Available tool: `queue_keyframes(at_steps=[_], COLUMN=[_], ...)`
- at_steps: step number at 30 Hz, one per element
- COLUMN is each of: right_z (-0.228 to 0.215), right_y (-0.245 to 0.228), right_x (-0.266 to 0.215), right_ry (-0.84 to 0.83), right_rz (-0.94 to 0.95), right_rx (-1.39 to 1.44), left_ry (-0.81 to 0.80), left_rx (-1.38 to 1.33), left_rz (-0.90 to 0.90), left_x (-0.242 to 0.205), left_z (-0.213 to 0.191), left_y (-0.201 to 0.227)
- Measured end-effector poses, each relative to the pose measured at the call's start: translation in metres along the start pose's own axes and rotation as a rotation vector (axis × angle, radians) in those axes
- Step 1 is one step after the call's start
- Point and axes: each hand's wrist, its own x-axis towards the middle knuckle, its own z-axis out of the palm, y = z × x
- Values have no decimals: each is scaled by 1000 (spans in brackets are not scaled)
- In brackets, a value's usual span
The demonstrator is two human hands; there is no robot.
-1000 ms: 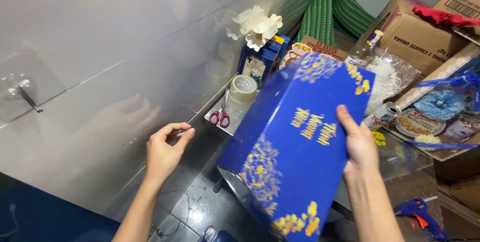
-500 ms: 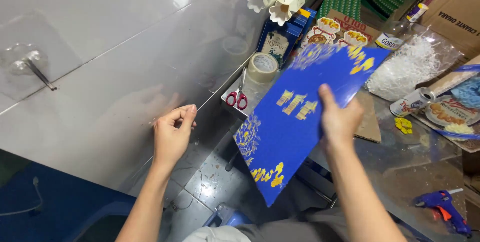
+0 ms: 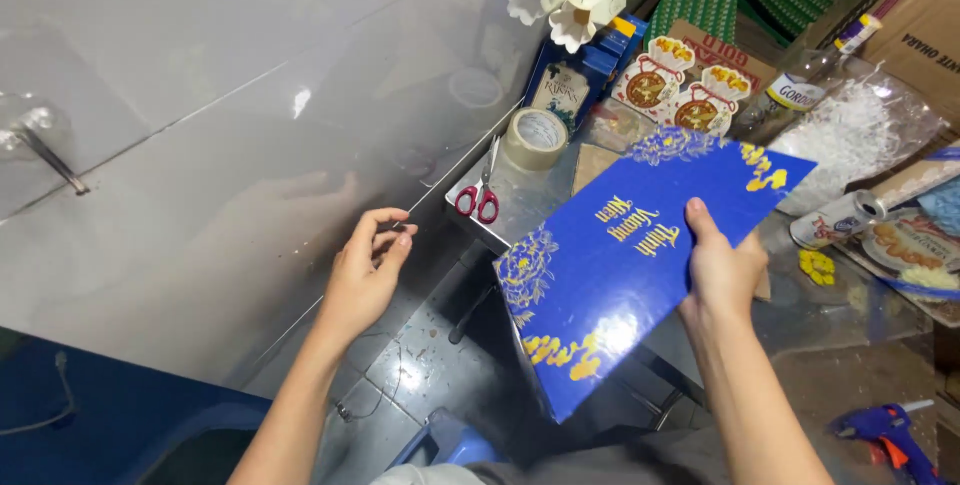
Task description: The person assembles a cardboard box by folding its flaps and securing the edges with blue tape. They use a hot glue gun to apply adhesive to the corners and press the cardboard into place to form the box structure.
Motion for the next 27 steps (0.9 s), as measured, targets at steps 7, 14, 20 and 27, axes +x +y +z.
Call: queue_keyframes(at_steps=[7,14,20,27], right_z=[-41,-44,-12,-17], right_y=[-59,-127,-117,-96], right_x=[38,24,23,9], right_ry=[-135,-12,70,-242], right_rz=[274,379,310,136], right_rx=[165,195,237,245], left_ry=[-40,-145,-374,-33], left_rx=[-281,-239,-75,-265], left_rz=[-237,266,493,266], left_x=[-1,-13,-31,3], left_z=[1,25,75,140], left_y=[20,45,91,62])
